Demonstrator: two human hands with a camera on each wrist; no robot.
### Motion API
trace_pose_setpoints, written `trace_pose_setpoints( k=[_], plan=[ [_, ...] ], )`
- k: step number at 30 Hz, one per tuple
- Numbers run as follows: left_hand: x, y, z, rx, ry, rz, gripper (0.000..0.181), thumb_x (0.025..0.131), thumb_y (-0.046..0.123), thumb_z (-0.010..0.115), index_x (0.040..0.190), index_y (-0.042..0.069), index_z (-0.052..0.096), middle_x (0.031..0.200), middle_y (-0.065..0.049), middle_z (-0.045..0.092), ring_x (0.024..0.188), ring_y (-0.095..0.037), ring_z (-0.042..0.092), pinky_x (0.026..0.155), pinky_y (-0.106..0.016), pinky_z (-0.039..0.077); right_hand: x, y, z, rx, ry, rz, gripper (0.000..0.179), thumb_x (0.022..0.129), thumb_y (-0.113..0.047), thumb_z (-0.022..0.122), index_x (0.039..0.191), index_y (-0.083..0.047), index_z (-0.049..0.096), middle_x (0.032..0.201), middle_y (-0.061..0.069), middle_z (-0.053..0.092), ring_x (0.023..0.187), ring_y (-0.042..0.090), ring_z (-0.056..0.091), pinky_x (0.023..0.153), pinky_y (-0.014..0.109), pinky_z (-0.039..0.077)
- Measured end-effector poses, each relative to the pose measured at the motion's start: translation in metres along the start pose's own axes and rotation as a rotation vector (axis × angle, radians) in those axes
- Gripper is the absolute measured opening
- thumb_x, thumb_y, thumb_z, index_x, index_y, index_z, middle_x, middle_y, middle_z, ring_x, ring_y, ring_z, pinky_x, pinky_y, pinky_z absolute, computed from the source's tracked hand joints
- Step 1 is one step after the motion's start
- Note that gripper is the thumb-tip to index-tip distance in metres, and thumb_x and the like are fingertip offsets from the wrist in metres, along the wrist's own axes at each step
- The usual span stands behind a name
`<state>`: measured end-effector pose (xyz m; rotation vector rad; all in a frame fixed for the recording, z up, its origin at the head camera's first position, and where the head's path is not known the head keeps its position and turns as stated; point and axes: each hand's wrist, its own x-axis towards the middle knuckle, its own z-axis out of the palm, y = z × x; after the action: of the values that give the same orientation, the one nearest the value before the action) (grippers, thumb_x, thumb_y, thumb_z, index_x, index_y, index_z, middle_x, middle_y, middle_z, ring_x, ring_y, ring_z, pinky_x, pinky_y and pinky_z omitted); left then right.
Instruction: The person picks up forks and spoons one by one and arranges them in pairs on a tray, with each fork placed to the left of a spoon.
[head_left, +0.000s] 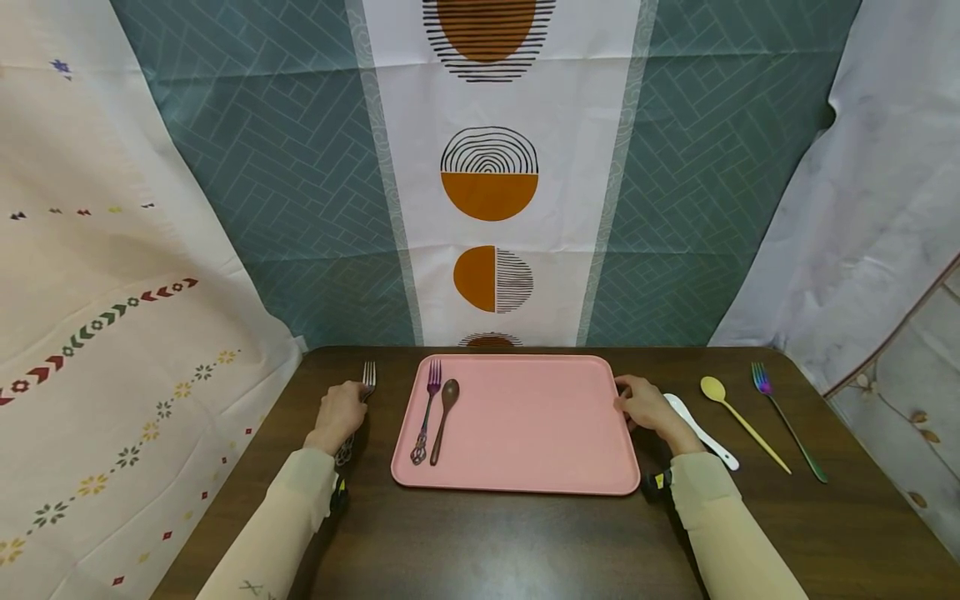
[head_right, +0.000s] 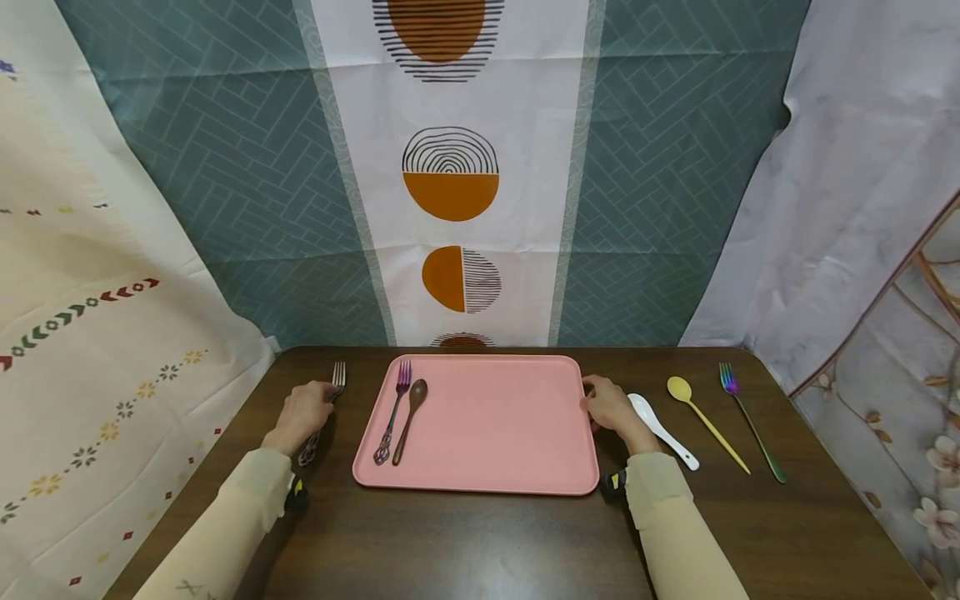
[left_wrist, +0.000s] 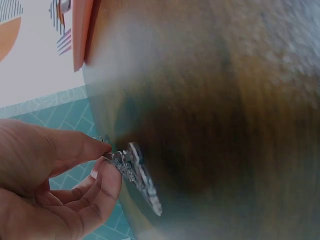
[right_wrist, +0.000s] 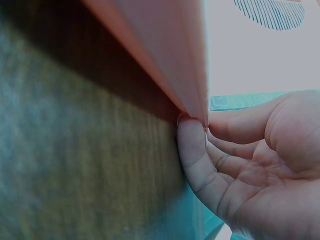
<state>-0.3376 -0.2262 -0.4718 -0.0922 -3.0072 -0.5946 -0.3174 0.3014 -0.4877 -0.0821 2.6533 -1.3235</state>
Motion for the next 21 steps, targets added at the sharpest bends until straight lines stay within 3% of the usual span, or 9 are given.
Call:
trace_pose_setpoints(
  k=[21],
  plan=[
    [-0.001, 0.017, -0.002, -0.039, -0.01, 0.006, 0.037, 0.095, -0.002, 0.06, 0.13, -0.003, 0.069, 0.131, -0.03, 0.065, 0.111, -0.048, 0.066, 0.087, -0.059, 0.054, 0.0, -0.001, 0.0, -0.011, 0.008, 0.001, 0.055, 0.099, 0.001, 0.053, 0.148, 0.017, 0.036, 0.095, 0.021, 0.059, 0.068, 0.022, 0.067, 0.061, 0.038, 0.06]
  ],
)
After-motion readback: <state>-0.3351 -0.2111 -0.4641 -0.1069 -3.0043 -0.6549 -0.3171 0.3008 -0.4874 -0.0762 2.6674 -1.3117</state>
